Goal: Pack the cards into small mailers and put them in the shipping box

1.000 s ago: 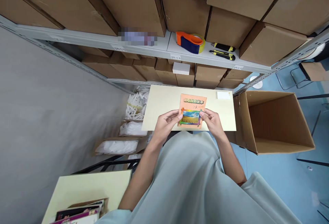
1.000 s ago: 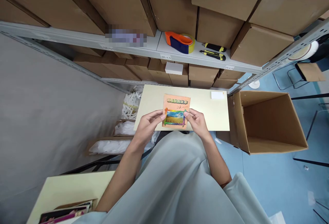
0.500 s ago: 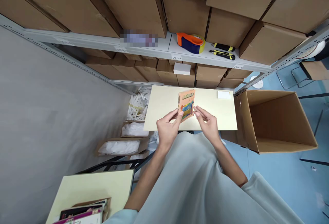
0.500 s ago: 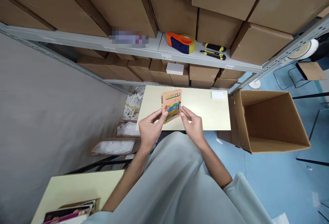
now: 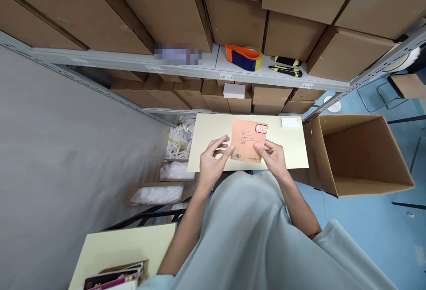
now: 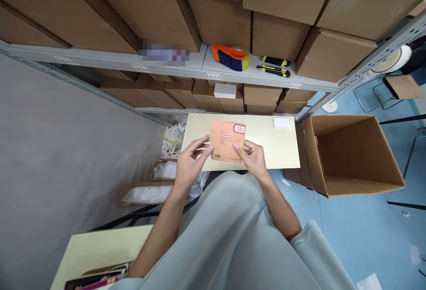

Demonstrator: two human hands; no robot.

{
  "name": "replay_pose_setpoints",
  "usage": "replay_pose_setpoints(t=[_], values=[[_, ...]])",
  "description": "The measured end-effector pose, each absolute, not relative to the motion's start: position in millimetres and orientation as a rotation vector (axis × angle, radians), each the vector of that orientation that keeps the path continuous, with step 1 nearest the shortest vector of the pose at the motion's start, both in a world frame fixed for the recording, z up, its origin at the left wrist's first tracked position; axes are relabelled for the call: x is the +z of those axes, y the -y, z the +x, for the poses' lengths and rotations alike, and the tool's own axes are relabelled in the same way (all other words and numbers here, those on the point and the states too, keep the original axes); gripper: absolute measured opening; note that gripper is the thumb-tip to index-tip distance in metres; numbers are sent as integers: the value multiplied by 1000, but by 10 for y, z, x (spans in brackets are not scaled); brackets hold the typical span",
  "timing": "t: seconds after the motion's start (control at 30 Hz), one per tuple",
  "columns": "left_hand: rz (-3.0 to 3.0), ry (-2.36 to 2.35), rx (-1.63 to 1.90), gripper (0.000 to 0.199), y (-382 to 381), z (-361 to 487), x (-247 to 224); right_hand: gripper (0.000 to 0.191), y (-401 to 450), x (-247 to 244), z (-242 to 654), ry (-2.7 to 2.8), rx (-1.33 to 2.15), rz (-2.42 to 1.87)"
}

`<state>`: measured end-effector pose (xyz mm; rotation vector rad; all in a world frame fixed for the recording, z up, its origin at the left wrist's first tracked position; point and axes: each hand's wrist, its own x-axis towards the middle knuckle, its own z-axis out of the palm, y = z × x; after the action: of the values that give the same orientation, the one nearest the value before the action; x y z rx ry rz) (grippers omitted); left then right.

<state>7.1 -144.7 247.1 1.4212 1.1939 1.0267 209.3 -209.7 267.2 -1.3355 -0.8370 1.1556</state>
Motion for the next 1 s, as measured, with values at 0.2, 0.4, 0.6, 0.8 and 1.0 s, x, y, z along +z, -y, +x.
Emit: replay_pose_setpoints(t=[0.2, 0.4, 0.6, 0.8, 1.0], values=[[1265, -1041, 818, 53, 1407, 43, 2569, 66, 2092, 2653, 2139, 817, 1185, -1313], [1326, -989, 855, 46, 1503, 124, 2621, 68, 2042, 2545, 2143, 779, 1161, -1378], [1306, -1157, 992, 47, 1412, 180, 2463, 74, 2004, 2551, 2091, 757, 822, -1566], [1578, -1205, 1111, 33, 1443, 220, 2509, 63, 2069, 2669, 1753, 909, 950, -1516], [1951, -1146, 1127, 28, 1708, 346, 2536, 56, 1995, 2638, 1546, 899, 998, -1402]])
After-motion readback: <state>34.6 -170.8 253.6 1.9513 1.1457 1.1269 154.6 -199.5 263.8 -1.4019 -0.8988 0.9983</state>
